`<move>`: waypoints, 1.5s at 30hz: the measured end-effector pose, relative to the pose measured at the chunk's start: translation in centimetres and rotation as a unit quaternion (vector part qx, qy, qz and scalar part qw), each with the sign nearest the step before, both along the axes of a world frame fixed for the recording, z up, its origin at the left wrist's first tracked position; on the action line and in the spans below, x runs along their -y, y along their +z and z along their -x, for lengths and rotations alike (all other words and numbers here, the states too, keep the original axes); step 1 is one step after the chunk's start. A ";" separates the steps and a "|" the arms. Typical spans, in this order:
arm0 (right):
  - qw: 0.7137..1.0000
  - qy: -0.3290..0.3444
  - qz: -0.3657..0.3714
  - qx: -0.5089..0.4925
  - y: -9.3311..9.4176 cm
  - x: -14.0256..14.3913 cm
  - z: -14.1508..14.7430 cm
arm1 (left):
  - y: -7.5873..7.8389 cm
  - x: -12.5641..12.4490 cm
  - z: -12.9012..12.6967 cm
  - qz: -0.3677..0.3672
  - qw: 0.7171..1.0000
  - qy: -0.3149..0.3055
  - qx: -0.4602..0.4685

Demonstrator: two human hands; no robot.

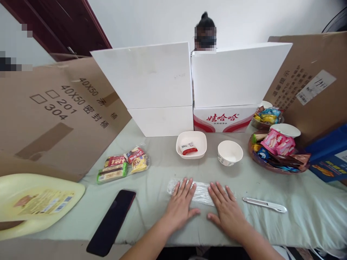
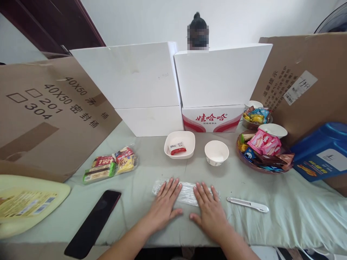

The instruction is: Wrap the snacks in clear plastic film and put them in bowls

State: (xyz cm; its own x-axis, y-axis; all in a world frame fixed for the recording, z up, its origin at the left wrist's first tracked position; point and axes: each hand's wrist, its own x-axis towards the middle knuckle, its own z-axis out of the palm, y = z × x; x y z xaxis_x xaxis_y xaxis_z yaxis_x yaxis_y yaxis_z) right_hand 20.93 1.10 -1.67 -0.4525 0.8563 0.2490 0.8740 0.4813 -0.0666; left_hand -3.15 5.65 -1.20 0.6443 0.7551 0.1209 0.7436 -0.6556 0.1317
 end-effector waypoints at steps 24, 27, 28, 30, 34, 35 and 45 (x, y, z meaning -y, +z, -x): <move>0.959 0.166 0.110 -0.203 8.4 4.7 -3.6 | 2.2 4.9 -2.1 0.252 0.906 -0.198 0.277; 0.937 0.055 0.218 -0.269 9.2 0.2 -2.2 | 1.2 4.6 -1.7 0.327 0.872 -0.115 0.345; 0.932 0.017 0.231 -0.280 9.0 -1.5 -1.7 | 1.0 4.5 -1.7 0.361 0.853 -0.088 0.367; 0.927 -0.057 0.250 -0.272 8.0 -4.9 -0.4 | 0.6 4.0 -1.9 0.424 0.805 -0.044 0.412; 0.931 -0.138 0.262 -0.211 5.4 -8.9 1.7 | 0.3 3.0 -2.3 0.492 0.732 0.000 0.472; 0.934 -0.146 0.256 -0.202 4.9 -9.1 2.0 | 0.3 2.8 -2.4 0.496 0.728 0.004 0.474; 0.960 -0.156 0.186 -0.137 3.1 -7.9 2.9 | 3.9 2.1 -3.2 0.196 0.910 0.052 0.363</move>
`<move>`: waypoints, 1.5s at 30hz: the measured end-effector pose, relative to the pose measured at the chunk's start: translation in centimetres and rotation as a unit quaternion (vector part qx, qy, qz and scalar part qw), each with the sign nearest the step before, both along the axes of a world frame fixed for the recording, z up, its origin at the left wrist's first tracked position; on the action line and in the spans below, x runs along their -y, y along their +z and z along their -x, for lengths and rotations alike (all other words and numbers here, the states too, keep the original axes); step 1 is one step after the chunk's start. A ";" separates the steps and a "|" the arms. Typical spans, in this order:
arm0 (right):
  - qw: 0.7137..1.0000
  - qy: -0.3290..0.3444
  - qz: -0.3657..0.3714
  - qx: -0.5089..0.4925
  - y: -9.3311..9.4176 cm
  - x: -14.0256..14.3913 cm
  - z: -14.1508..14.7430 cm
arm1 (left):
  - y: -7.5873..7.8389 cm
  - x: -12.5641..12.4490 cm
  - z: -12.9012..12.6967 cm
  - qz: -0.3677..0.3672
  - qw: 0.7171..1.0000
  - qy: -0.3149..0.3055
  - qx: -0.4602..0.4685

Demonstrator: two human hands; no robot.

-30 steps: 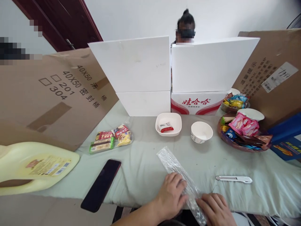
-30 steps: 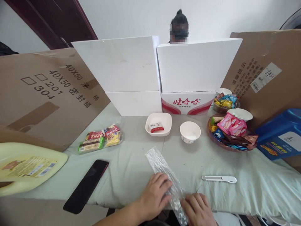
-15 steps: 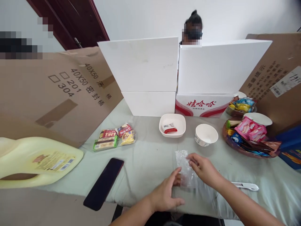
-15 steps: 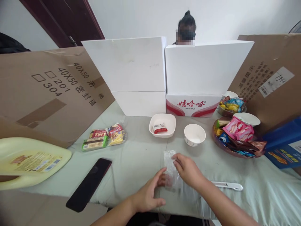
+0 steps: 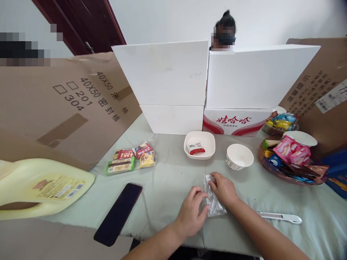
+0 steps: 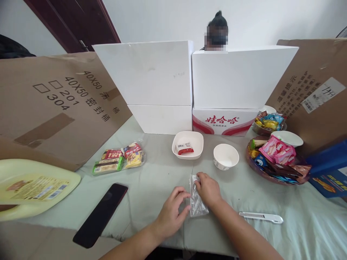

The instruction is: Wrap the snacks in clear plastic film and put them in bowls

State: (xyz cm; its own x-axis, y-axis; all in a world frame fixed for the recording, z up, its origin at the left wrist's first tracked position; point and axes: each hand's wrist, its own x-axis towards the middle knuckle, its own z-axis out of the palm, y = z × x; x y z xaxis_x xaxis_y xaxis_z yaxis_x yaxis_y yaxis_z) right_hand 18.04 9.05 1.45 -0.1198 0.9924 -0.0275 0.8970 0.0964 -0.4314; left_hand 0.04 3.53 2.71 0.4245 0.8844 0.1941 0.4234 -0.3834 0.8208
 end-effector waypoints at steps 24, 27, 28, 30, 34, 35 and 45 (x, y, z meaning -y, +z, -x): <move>0.961 0.225 -0.158 0.023 -0.7 11.3 -1.5 | -2.5 -5.3 -1.3 -0.164 0.962 -0.107 -0.189; 0.961 0.225 -0.161 0.010 -0.5 11.9 -2.2 | -2.5 -5.2 -1.2 -0.166 0.960 -0.127 -0.186; 0.961 0.219 -0.168 0.008 -0.5 11.8 -2.5 | -2.4 -5.2 -1.2 -0.164 0.960 -0.133 -0.186; 0.963 0.207 -0.175 0.011 -0.5 11.4 -2.9 | -2.3 -5.3 -1.2 -0.161 0.959 -0.143 -0.186; 0.960 0.222 -0.169 0.002 -0.8 10.9 -3.2 | -2.3 -5.3 -1.2 -0.155 0.960 -0.156 -0.173; 0.957 0.234 -0.170 -0.005 -0.8 10.8 -3.1 | -2.3 -5.3 -1.2 -0.155 0.961 -0.159 -0.167; 0.968 0.206 -0.134 0.042 0.7 4.6 -2.8 | -2.8 -5.8 -0.8 -0.105 0.980 -0.141 -0.088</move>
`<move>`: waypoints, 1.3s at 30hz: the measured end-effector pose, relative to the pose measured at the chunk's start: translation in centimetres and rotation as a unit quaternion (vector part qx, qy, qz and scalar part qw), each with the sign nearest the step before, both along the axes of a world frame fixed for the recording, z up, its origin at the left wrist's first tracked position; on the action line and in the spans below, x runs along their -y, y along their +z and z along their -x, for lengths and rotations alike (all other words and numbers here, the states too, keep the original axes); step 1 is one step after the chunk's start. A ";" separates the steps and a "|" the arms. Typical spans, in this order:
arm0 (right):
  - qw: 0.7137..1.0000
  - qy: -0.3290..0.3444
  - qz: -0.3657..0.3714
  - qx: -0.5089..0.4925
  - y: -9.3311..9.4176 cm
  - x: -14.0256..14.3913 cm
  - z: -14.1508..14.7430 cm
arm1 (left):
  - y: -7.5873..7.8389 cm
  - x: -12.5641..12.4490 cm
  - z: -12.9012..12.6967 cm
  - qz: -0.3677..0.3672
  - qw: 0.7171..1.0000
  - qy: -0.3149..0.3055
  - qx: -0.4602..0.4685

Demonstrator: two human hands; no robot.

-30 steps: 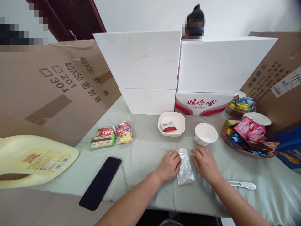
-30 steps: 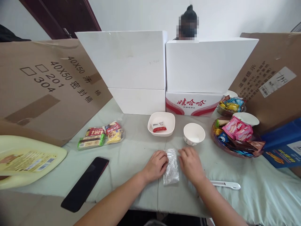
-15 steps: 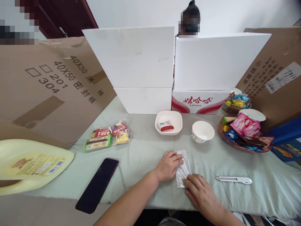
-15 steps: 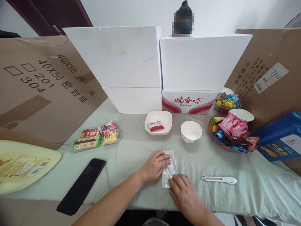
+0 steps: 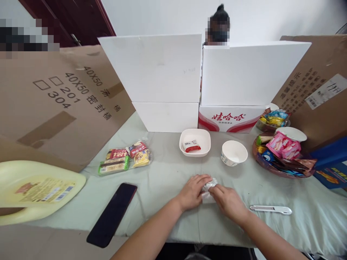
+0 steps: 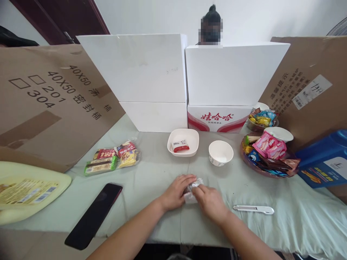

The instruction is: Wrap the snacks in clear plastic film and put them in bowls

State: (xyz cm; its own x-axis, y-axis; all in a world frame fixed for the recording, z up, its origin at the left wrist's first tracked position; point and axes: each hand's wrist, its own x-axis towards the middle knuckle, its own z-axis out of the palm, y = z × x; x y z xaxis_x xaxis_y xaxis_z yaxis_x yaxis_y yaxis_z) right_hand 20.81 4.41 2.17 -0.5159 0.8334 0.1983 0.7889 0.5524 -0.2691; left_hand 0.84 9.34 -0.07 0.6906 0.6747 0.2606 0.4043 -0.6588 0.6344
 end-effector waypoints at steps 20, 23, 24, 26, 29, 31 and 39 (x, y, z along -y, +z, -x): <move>0.987 -0.141 -0.079 0.015 -3.1 -3.2 1.3 | 0.2 0.5 -1.0 -0.010 0.986 0.168 -0.014; 0.976 -0.195 -0.093 0.004 -3.2 -3.7 0.5 | 0.3 0.6 -1.2 -0.015 0.983 0.180 -0.036; 0.972 -0.212 -0.098 -0.001 -3.1 -3.8 0.1 | 0.4 0.6 -1.2 -0.014 0.983 0.181 -0.040; 0.968 -0.228 -0.108 -0.009 -2.7 -3.9 -0.7 | 0.5 0.6 -1.1 -0.013 0.982 0.181 -0.042; 0.979 -0.167 -0.111 -0.024 -1.8 -3.3 -0.9 | 0.6 0.5 -1.0 -0.012 0.984 0.174 -0.043; 0.993 -0.075 -0.087 -0.038 -1.5 -2.5 -0.3 | 0.6 0.5 -1.0 -0.019 0.985 0.168 -0.041; 0.999 -0.025 0.013 0.015 -1.6 0.0 1.8 | -0.2 0.1 -0.4 -0.055 0.957 0.281 -0.056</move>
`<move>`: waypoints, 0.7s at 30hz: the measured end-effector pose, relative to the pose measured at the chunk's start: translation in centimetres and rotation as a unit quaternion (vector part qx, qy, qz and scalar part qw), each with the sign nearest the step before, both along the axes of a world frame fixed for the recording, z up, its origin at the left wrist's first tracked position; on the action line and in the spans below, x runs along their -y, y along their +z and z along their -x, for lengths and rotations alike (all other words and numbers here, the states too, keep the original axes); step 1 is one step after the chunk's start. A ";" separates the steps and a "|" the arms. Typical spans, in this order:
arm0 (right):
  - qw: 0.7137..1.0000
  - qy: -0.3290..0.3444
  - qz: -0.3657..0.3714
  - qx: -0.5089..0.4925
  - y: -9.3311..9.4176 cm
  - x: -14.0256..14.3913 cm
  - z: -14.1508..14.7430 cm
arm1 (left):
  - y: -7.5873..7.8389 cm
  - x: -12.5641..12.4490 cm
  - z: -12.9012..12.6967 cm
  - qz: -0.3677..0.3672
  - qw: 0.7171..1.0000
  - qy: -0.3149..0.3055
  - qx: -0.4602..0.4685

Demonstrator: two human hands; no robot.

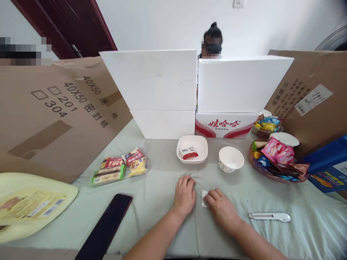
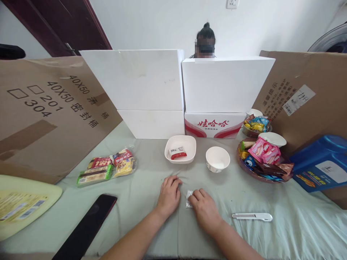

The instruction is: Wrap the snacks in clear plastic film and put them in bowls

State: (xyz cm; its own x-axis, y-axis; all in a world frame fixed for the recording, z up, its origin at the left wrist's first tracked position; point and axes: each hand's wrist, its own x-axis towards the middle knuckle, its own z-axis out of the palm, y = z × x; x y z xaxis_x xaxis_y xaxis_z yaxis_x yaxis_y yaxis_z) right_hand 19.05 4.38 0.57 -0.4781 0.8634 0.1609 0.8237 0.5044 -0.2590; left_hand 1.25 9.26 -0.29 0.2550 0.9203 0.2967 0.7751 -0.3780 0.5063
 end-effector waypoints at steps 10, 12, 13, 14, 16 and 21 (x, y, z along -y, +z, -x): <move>0.966 -0.235 0.011 0.110 9.3 -9.8 -8.4 | 0.2 -0.1 -0.1 -0.007 1.000 0.004 0.011; 0.956 -0.235 0.088 0.153 9.4 -12.9 -8.7 | 0.2 -0.1 -0.2 -0.003 1.000 0.004 0.009; 0.953 -0.225 0.121 0.164 9.1 -14.2 -8.6 | 0.2 -0.1 -0.2 -0.001 1.000 0.004 0.008; 0.947 -0.216 0.155 0.177 8.6 -15.3 -8.3 | 0.2 -0.1 -0.2 0.001 1.000 0.005 0.008; 0.936 -0.202 0.210 0.199 7.5 -16.8 -7.4 | 0.3 -0.1 -0.2 0.004 1.000 0.005 0.009; 0.919 -0.182 0.272 0.222 6.3 -17.3 -6.6 | 0.5 -0.1 -0.2 0.021 0.999 0.015 0.019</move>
State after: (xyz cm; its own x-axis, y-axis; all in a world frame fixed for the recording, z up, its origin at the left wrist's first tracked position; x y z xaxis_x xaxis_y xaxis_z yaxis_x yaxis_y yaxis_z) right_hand 25.62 21.69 6.88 -0.0563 0.8740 -0.4827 0.9975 0.0700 0.0104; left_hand 1.46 9.36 0.16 0.2167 0.9390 0.2669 0.7660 -0.3330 0.5498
